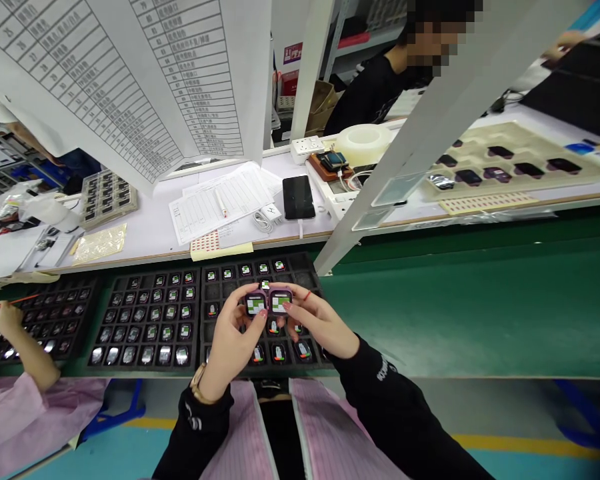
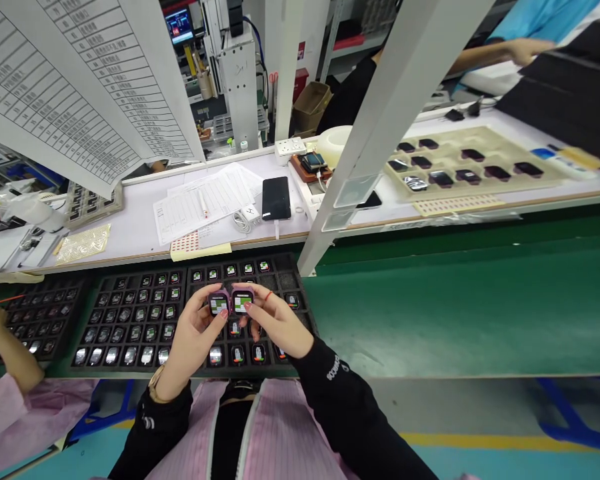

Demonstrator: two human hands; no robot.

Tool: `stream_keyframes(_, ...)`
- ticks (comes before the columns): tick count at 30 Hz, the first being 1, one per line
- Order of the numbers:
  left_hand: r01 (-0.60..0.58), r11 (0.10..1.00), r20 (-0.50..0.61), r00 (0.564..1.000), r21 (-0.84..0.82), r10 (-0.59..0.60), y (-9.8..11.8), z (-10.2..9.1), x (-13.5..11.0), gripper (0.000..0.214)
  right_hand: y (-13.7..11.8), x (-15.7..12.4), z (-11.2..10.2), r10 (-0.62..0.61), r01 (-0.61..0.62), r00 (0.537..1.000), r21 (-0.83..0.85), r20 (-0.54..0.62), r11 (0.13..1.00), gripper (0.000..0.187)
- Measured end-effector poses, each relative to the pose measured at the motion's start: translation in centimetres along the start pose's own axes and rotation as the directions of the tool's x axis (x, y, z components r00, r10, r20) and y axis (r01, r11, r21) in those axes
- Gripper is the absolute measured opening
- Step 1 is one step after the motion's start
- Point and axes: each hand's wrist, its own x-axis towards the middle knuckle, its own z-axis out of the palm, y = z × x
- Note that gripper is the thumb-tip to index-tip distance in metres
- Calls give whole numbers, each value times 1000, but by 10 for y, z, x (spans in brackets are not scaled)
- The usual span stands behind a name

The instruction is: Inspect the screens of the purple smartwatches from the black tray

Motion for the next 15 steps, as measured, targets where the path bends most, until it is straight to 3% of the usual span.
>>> stream_keyframes(6,35,999,-63,997,15,-34,-3,2,7,32,3,3,-2,-4,4,1000,-4,24,1000,49)
stream_keyframes(15,89,994,-10,996,-65,-90,-14,-12,19,35,29,16,-16,73,-74,997,-40,-8,996,59)
